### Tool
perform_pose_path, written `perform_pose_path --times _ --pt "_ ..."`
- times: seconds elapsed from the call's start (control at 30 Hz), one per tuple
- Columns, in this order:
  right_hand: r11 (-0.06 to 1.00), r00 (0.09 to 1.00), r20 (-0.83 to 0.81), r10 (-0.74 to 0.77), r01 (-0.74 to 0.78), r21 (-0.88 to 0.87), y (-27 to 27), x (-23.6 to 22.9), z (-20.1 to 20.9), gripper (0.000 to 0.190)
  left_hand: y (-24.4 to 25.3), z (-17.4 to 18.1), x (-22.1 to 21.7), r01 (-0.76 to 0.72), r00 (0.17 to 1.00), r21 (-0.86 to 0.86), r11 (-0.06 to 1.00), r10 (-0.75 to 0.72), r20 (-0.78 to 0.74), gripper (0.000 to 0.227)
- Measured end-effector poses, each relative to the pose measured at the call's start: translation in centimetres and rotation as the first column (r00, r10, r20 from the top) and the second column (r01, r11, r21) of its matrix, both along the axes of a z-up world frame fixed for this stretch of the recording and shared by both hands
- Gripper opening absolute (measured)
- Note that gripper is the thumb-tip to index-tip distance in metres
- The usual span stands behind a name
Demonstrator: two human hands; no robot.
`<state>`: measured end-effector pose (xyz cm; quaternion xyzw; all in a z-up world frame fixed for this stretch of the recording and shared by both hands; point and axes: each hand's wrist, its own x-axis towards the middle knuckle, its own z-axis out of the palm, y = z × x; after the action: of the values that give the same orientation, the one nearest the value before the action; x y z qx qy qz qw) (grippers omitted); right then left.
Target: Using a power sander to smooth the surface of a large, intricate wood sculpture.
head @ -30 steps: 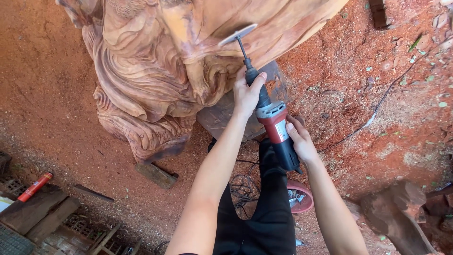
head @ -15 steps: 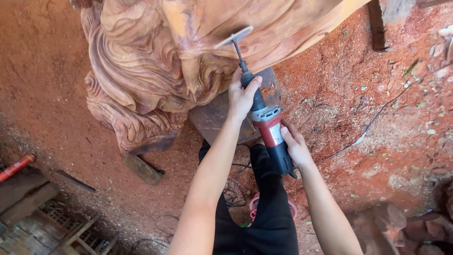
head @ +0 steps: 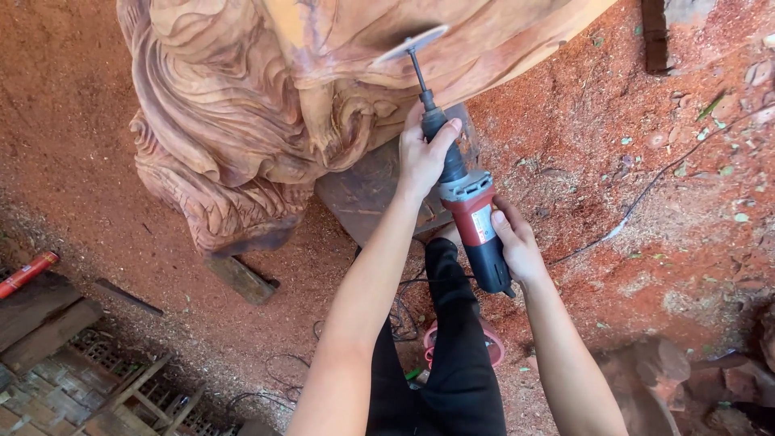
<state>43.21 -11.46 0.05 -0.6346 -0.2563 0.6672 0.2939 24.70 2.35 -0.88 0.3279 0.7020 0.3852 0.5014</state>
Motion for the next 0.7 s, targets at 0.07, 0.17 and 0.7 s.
perform_pose_path --times 0.07,0.17,0.7 --pt "1.0 1.0 0.008 0.003 -0.003 0.006 0.3 0.2 0.4 0.059 0.2 -0.7 0.4 0.002 1.0 0.002 1.0 -0.002 0.014 0.06" --pt "1.0 1.0 0.02 0.004 -0.005 0.011 0.9 0.4 1.6 0.057 0.5 -0.4 0.9 0.009 0.999 0.008 1.0 -0.01 0.032 0.06" --pt "0.998 0.992 0.11 0.063 -0.065 0.016 3.9 1.7 7.3 0.058 1.4 0.0 3.7 -0.018 0.997 -0.001 1.0 0.018 0.075 0.061"
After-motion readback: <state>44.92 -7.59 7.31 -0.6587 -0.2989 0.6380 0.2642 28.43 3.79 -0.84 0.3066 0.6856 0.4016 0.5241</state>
